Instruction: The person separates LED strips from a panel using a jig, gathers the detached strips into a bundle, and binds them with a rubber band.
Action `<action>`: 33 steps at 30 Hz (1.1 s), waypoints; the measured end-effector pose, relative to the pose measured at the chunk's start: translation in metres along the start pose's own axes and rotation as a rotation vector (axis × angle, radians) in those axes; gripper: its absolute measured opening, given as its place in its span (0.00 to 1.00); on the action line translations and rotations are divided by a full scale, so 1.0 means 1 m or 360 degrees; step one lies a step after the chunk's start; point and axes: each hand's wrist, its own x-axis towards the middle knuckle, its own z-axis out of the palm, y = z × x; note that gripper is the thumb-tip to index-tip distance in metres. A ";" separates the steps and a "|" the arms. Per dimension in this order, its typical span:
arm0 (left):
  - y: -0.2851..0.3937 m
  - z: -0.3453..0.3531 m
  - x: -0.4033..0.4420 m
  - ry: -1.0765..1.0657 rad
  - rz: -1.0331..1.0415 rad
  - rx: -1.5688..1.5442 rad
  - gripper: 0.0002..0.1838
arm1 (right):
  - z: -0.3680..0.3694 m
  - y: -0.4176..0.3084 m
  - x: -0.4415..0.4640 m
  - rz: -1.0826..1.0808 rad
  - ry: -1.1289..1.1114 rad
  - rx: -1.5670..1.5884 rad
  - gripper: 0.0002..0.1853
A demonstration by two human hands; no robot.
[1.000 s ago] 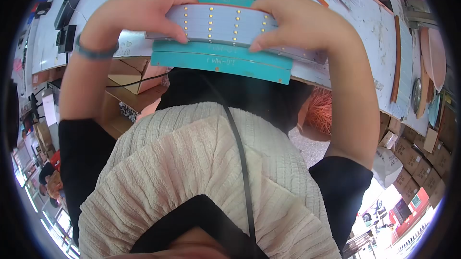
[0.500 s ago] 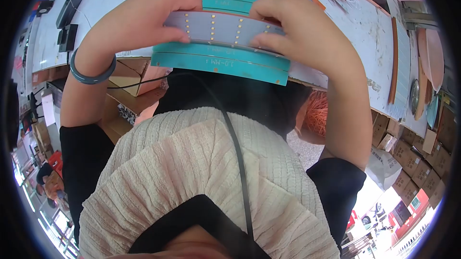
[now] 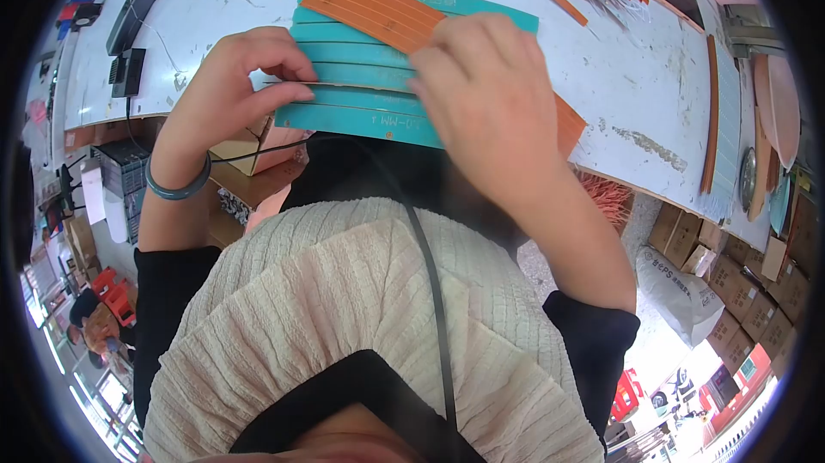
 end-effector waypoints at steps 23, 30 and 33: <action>-0.019 0.010 -0.022 0.0382 -0.0153 -0.0222 0.06 | 0.054 -0.032 0.039 0.0306 -0.0274 0.0622 0.10; -0.028 0.014 -0.018 0.0376 -0.0217 -0.0232 0.07 | 0.053 -0.028 0.047 0.0527 -0.0518 0.0704 0.11; -0.031 0.014 -0.020 0.0403 -0.0243 -0.0281 0.09 | 0.052 -0.029 0.038 0.0418 -0.0410 0.0684 0.10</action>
